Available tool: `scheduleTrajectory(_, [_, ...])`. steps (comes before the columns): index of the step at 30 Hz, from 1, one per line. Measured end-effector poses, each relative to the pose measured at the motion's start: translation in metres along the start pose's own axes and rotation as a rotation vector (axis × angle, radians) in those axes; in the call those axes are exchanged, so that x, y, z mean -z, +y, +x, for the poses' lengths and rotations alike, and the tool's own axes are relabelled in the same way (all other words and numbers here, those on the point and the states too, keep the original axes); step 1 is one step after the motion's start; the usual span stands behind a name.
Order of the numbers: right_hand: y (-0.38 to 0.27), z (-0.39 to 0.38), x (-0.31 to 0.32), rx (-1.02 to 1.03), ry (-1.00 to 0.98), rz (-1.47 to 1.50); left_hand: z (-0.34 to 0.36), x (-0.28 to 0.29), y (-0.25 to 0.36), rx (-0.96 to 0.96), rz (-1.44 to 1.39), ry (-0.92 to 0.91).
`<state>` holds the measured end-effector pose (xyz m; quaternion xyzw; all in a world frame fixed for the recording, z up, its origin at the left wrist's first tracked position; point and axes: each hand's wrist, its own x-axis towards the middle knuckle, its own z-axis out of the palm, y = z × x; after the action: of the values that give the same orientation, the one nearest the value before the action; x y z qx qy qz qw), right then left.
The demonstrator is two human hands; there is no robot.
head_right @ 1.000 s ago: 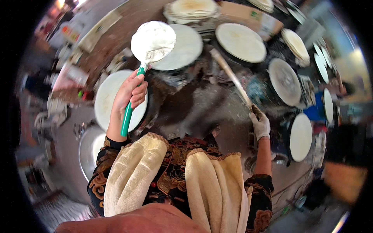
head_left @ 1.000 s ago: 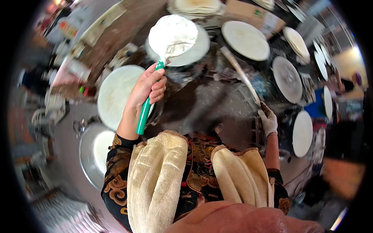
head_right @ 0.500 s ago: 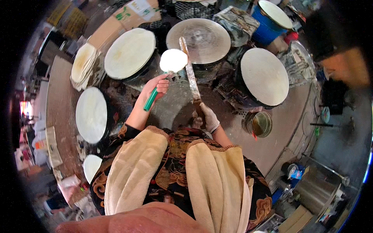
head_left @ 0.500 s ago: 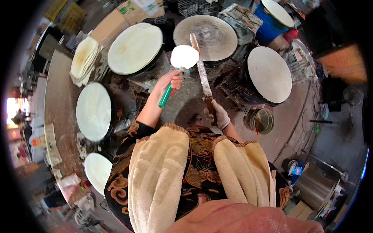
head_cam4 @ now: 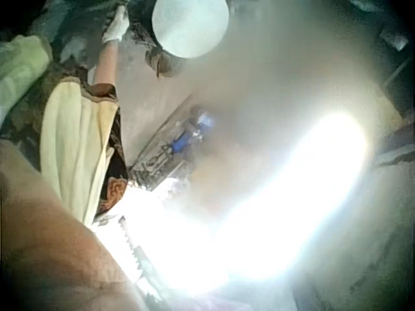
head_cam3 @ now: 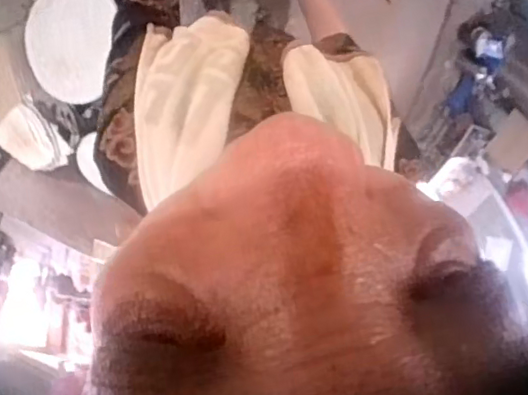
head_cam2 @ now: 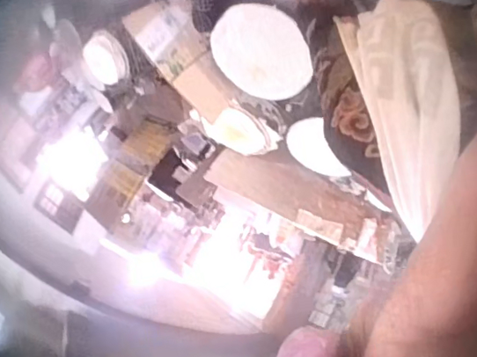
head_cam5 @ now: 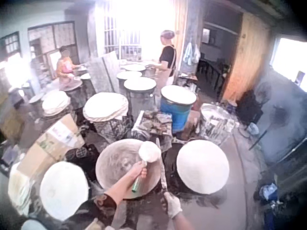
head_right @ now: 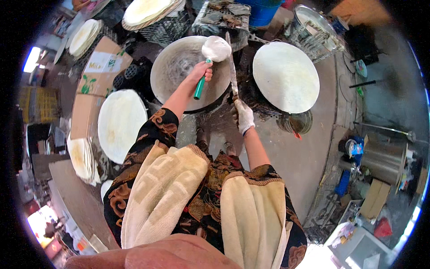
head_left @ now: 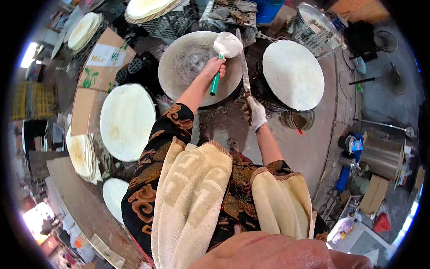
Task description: The person ladles batter onto a hot griddle, spreads it into a thin circle with a wooden spreader, and flips the crepe to cook the other side. They then remove the finished crepe and place it on a stack, repeating the process continuously.
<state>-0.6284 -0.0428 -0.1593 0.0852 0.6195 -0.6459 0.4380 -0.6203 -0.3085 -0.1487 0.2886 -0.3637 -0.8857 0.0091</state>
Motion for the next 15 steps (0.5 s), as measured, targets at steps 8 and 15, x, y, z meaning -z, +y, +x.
scheduleTrajectory(8, [0.012,-0.027,-0.014,0.179,0.269,-0.486,0.034,0.090,0.044,-0.621,1.134,0.151])
scheduleTrajectory(15, [-0.005,0.005,-0.086,0.212,0.191,-0.458,0.000,0.103,0.087,-0.781,1.758,-0.017])
